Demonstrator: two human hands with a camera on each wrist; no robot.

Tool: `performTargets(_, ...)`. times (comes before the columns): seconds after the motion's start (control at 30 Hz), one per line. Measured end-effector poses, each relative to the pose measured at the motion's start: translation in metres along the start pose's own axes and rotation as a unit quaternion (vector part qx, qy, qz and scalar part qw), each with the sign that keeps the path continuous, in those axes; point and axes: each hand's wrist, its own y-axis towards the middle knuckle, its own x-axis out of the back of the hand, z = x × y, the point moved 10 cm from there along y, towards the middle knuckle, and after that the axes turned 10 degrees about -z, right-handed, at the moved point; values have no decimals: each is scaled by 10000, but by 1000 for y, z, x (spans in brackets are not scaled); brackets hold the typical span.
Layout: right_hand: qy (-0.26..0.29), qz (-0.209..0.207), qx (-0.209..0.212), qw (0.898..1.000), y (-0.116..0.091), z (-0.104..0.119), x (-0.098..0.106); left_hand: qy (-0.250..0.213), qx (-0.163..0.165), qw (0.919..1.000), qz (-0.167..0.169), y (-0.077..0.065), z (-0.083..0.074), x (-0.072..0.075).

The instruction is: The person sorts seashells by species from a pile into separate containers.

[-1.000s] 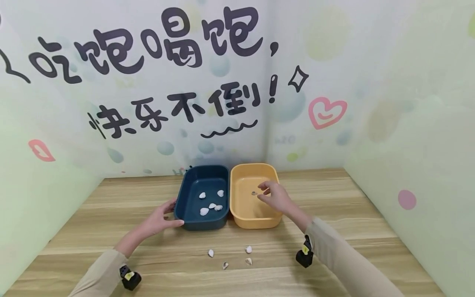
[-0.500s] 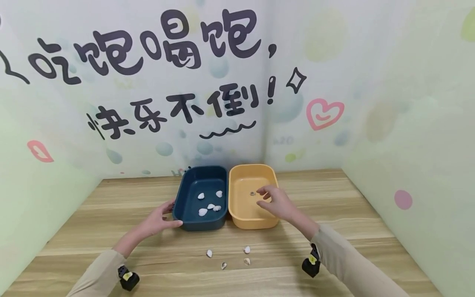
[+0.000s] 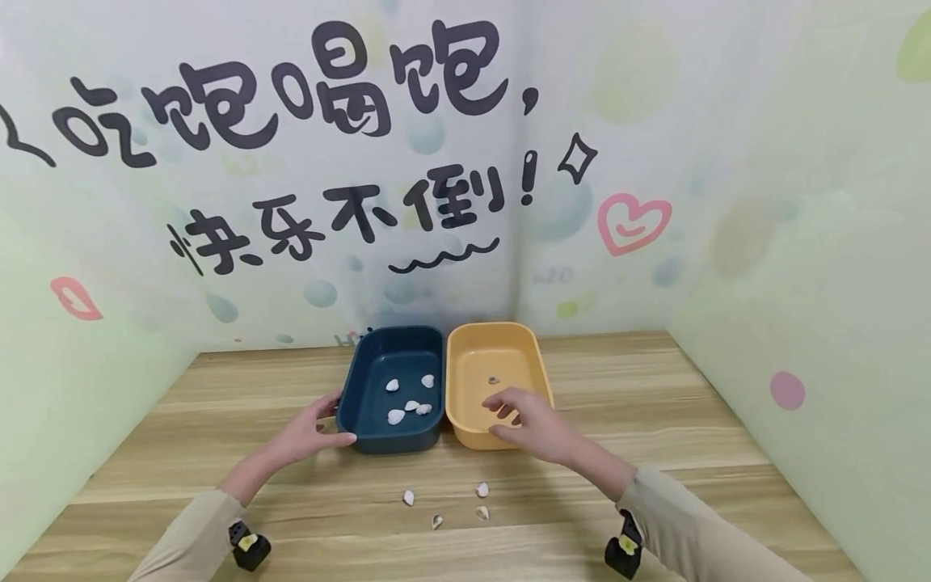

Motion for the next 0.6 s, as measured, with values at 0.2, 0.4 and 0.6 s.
performTargets(0.2,266,488,261,9981,-11,14,-20,-41,37,10000,-26,0,1,0)
performTargets(0.4,190,1074,254,9937,-24,15,-42,12,37,10000,-47,0,2,0)
performTargets(0.6,2,1521,317,9879,-36,10,-61,7,23,10000,-59,0,2,1)
